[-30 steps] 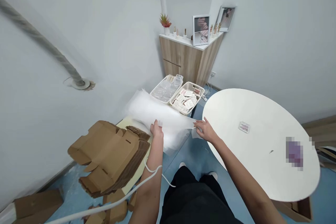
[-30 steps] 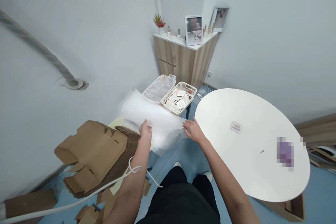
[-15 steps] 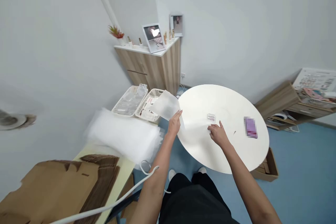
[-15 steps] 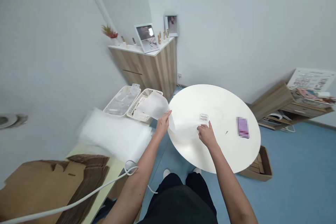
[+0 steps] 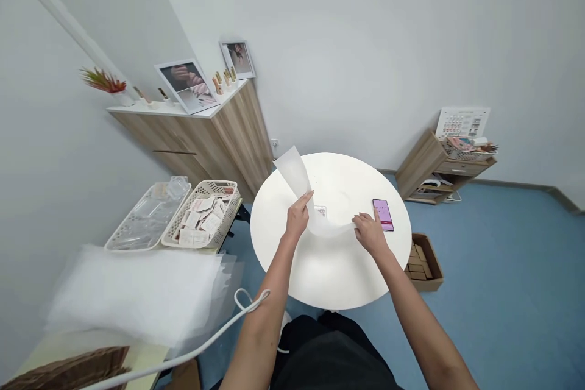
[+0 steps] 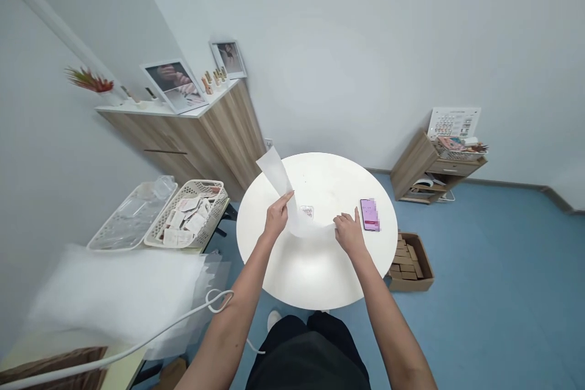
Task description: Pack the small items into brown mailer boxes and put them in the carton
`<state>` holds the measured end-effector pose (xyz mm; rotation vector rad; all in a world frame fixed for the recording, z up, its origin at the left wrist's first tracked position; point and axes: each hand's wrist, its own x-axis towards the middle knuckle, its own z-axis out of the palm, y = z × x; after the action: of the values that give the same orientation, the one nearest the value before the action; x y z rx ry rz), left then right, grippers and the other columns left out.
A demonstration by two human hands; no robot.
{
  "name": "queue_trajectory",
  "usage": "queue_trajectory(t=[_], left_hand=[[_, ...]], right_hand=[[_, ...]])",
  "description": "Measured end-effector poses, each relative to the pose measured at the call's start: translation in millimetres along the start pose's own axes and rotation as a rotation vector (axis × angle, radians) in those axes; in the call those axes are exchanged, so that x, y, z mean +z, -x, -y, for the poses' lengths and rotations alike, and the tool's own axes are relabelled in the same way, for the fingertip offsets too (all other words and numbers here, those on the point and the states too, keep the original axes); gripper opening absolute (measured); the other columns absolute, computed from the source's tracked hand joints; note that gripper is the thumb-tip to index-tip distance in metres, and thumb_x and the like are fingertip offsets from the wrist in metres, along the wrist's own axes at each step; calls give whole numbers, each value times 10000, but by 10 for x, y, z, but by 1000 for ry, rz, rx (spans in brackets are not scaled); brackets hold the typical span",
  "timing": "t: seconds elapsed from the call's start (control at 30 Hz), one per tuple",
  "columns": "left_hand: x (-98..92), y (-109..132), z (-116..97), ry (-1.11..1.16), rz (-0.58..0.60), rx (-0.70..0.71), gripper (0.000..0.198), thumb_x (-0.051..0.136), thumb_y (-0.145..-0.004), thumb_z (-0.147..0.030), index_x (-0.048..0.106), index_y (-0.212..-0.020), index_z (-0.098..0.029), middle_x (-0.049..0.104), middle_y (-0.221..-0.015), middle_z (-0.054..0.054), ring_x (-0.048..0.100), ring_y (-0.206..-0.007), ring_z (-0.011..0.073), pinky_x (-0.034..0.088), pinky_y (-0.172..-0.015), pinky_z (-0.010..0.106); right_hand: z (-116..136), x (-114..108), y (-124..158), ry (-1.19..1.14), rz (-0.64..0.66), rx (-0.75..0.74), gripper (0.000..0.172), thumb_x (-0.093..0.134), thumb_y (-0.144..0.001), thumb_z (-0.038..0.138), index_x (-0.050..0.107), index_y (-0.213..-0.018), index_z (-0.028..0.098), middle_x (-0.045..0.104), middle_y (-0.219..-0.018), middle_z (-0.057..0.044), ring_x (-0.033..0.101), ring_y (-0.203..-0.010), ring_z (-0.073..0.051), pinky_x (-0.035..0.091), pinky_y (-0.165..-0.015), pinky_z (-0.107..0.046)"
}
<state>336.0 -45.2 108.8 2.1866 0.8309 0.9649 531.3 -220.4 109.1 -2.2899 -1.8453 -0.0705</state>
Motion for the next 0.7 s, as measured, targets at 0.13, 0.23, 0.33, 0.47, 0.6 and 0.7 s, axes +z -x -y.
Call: queue_trajectory(t=[0.13, 0.23, 0.33, 0.47, 0.6, 0.7], left_hand=[[-10, -11, 224, 14, -80, -101, 563, 360, -865, -50, 533, -1361, -250, 565, -1388, -4, 499, -1308, 170, 380, -1151, 401], [-25, 68, 575, -13, -103, -212, 550, 356, -888, -91, 472, -1409, -223, 522, -1431, 43, 467, -1335, 175, 354, -1156, 393], [-28, 182, 891, -90, -49, -353, 613, 465, -877, -156, 353, -1478, -203, 317, -1561, 109, 277, -1446, 248, 293, -1170, 454], [29, 429, 1076, -313, -24, -469, 770, 599, -841, -269, 231, -1515, -219, -21, -1619, 154, 15, -1480, 364, 171, -1130, 653], [182, 733, 1126, -368, 107, -338, 591, 453, -926, -288, 305, -1490, -194, 126, -1614, 132, 59, -1490, 298, 170, -1160, 599], [289, 879, 1197, -274, 328, -364, 487, 329, -973, -318, 423, -1431, -185, 400, -1519, 108, 317, -1429, 216, 284, -1165, 450]], right_hand=[[65, 140, 15, -56, 37, -17, 362, 377, -842, 66, 658, -985, 244, 720, -1004, -71, 558, -1145, -272, 15, -1170, -592], [247, 373, 31, -104, 117, -38, 355, 383, -848, 77, 662, -996, 239, 718, -1004, -73, 561, -1135, -261, 24, -1175, -580], [490, 615, 11, -150, 222, -62, 333, 391, -857, 88, 669, -978, 226, 715, -976, -77, 579, -1098, -251, 83, -1173, -564], [821, 883, -84, -181, 308, -93, 326, 385, -889, 94, 672, -984, 215, 707, -1022, -78, 583, -1087, -234, 170, -1160, -512], [1098, 1117, -191, -194, 356, -122, 321, 386, -909, 87, 667, -1019, 198, 693, -1085, -85, 581, -1089, -218, 268, -1112, -443], [1263, 1274, -221, -239, 397, -111, 327, 369, -928, 89, 666, -1019, 190, 699, -1064, -87, 599, -1046, -205, 375, -1009, -358]])
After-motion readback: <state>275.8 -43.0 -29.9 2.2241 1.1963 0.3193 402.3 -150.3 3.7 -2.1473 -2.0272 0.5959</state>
